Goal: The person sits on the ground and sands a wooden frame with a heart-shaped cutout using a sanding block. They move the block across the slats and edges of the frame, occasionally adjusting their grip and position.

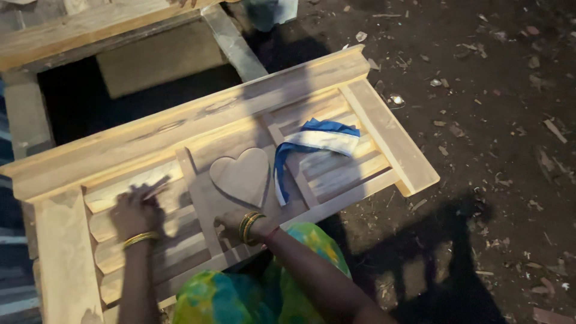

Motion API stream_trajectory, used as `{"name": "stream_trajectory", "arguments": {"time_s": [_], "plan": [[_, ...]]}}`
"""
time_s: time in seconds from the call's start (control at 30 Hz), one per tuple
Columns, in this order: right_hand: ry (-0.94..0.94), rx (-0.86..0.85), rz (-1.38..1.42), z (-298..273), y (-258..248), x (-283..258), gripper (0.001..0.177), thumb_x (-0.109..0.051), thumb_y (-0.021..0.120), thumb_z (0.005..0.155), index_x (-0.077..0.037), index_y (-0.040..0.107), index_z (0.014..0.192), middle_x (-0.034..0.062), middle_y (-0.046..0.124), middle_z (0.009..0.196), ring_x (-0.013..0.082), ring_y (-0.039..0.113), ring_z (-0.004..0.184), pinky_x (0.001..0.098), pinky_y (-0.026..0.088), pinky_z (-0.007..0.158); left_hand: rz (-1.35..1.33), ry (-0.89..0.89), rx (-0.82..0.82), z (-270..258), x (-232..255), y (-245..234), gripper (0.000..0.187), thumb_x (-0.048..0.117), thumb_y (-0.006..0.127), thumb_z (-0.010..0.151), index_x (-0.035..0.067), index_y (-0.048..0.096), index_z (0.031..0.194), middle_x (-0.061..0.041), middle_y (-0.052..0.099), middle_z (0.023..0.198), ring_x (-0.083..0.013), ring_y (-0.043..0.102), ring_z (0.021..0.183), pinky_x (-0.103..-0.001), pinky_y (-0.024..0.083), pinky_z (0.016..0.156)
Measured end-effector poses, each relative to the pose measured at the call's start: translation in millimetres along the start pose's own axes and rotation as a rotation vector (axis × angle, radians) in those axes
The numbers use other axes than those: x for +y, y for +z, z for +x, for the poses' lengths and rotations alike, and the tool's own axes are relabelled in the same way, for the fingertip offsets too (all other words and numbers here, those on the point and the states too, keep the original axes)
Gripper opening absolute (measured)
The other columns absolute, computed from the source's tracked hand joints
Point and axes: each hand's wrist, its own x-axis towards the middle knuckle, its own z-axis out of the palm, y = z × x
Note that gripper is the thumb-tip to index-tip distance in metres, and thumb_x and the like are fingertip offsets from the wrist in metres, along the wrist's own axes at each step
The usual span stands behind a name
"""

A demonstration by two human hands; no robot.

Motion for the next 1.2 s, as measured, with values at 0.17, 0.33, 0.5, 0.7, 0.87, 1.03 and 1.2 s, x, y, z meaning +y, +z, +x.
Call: {"name": "stream_trajectory", "arguments": {"time_s": [0.17, 0.33, 0.5, 0.7, 0.87, 1.03, 1.2], "plan": [[0.067, -0.097, 0.053, 1, 6, 9, 0.051, -0.034, 0.073, 0.086, -0.013, 0.063, 0.131, 0.0160, 0.075, 0.111, 0.0371, 0.071, 0.104, 0.0459, 0.055, 0.089, -0.235, 0.093, 0.169, 4, 79, 32, 0.036, 0.027, 0.061, 0.097, 0.023, 0.074, 0.130, -0.006, 0.069, 0.126, -0.0307, 0.062, 0.121, -0.049, 0.046, 0.104], [0.038, -0.070, 0.053, 10, 11, 20, 0.049, -0.036, 0.072, 0.090, -0.014, 0.064, 0.132, 0.0151, 0.076, 0.114, 0.0372, 0.069, 0.109, 0.0457, 0.053, 0.092, -0.081, 0.072, 0.122, 17, 65, 28, 0.032, 0.033, 0.061, 0.102, 0.022, 0.074, 0.129, -0.005, 0.068, 0.129, -0.0347, 0.060, 0.120, -0.050, 0.046, 0.105], [-0.051, -0.029, 0.023, 7, 14, 18, 0.046, -0.032, 0.072, 0.091, -0.012, 0.065, 0.131, 0.0171, 0.073, 0.118, 0.0380, 0.069, 0.110, 0.0455, 0.054, 0.092, -0.111, 0.096, 0.149, 11, 74, 32, 0.041, 0.023, 0.063, 0.081, 0.024, 0.075, 0.119, -0.005, 0.067, 0.127, -0.0358, 0.058, 0.129, -0.045, 0.047, 0.106], [0.079, -0.059, -0.003, -10, -11, -6, 0.039, -0.030, 0.070, 0.090, -0.014, 0.068, 0.125, 0.0170, 0.073, 0.115, 0.0378, 0.068, 0.109, 0.0476, 0.052, 0.092, -0.503, 0.305, 0.072, -26, 102, -39, 0.043, 0.010, 0.065, 0.082, 0.017, 0.072, 0.124, -0.013, 0.065, 0.126, -0.0369, 0.056, 0.127, -0.049, 0.047, 0.108], [-0.039, 0.017, 0.029, -16, -16, -6, 0.044, -0.035, 0.071, 0.089, -0.010, 0.068, 0.125, 0.0187, 0.072, 0.114, 0.0389, 0.067, 0.109, 0.0471, 0.052, 0.093, -0.681, 0.465, -0.028, -81, 109, -127, 0.057, -0.001, 0.070, 0.069, 0.015, 0.068, 0.124, -0.014, 0.064, 0.121, -0.0357, 0.058, 0.124, -0.048, 0.047, 0.111], [-0.023, -0.034, 0.006, -6, -3, 5, 0.045, -0.035, 0.072, 0.088, -0.010, 0.067, 0.126, 0.0184, 0.072, 0.114, 0.0391, 0.067, 0.109, 0.0481, 0.052, 0.093, -0.568, 0.371, -0.203, -123, 102, -159, 0.064, -0.006, 0.070, 0.067, 0.015, 0.070, 0.127, -0.014, 0.066, 0.128, -0.0350, 0.061, 0.121, -0.044, 0.049, 0.104], [-0.107, 0.015, 0.025, 2, 13, 16, 0.047, -0.035, 0.073, 0.088, -0.009, 0.066, 0.126, 0.0187, 0.071, 0.115, 0.0400, 0.066, 0.108, 0.0479, 0.052, 0.092, -0.289, 0.415, 0.031, -103, 101, -100, 0.058, -0.007, 0.065, 0.075, 0.009, 0.068, 0.130, -0.017, 0.064, 0.134, -0.0378, 0.058, 0.129, -0.045, 0.049, 0.109]]}}
